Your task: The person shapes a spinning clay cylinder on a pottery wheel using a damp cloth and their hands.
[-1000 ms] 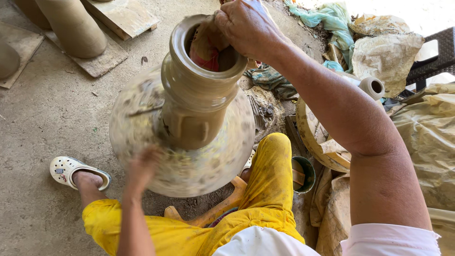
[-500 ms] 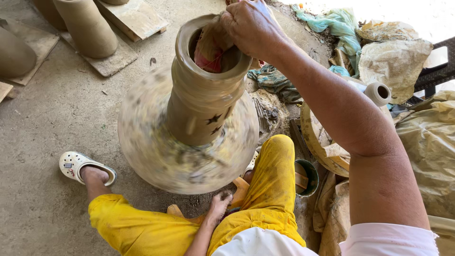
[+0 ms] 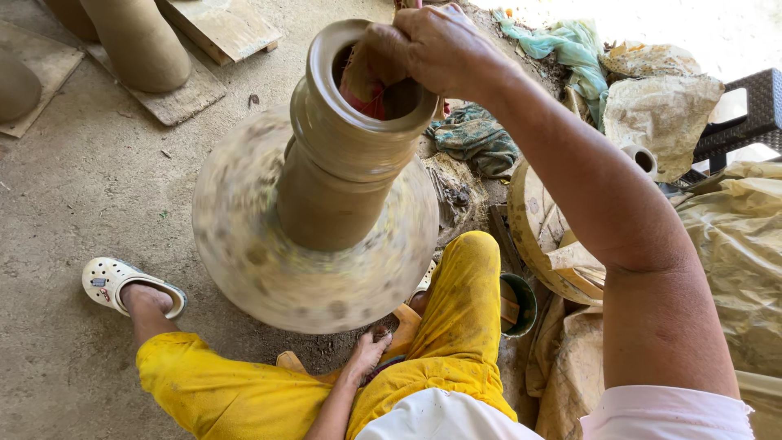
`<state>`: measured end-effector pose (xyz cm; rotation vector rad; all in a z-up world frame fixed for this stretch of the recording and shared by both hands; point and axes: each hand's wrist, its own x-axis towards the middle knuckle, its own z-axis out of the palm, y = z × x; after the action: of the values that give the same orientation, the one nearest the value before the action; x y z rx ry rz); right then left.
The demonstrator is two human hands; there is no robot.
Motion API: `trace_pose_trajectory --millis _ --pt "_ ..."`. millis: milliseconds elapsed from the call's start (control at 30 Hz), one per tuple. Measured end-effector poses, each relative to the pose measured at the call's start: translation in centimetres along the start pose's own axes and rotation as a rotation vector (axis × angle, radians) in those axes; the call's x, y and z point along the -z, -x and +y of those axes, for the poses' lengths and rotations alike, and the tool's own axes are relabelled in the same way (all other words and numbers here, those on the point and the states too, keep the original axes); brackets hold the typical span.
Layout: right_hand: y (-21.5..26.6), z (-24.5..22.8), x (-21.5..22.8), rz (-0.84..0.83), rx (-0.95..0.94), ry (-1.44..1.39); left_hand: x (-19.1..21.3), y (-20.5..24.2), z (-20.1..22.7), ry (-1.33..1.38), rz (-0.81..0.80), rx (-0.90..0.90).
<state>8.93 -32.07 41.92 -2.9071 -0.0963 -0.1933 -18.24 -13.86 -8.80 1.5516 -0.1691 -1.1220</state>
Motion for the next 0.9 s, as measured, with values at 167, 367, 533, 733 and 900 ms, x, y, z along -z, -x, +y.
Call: trace_pose_trajectory --millis 167,367,533,733,900 --pt "0.0 -0.3 1.0 -0.012 0.066 0.179 0.0 0.2 0.0 0.005 0.009 0.019" --pt "-0.1 -1.4 1.3 -0.015 0.02 0.217 -0.1 0.3 0.3 -0.005 0.033 -0.011" --pt "0.0 -2.8 1.6 -0.074 -0.088 0.157 0.0 0.4 0.3 -0.057 0.02 0.096" --pt "-0.1 -3.0 2.2 -0.069 -0.034 0.212 -0.2 0.1 0.0 -0.008 0.041 -0.007" --pt "-0.1 -2.2 2.6 -0.073 -0.039 0.212 -0.3 -0.3 0.0 -0.027 0.03 0.026"
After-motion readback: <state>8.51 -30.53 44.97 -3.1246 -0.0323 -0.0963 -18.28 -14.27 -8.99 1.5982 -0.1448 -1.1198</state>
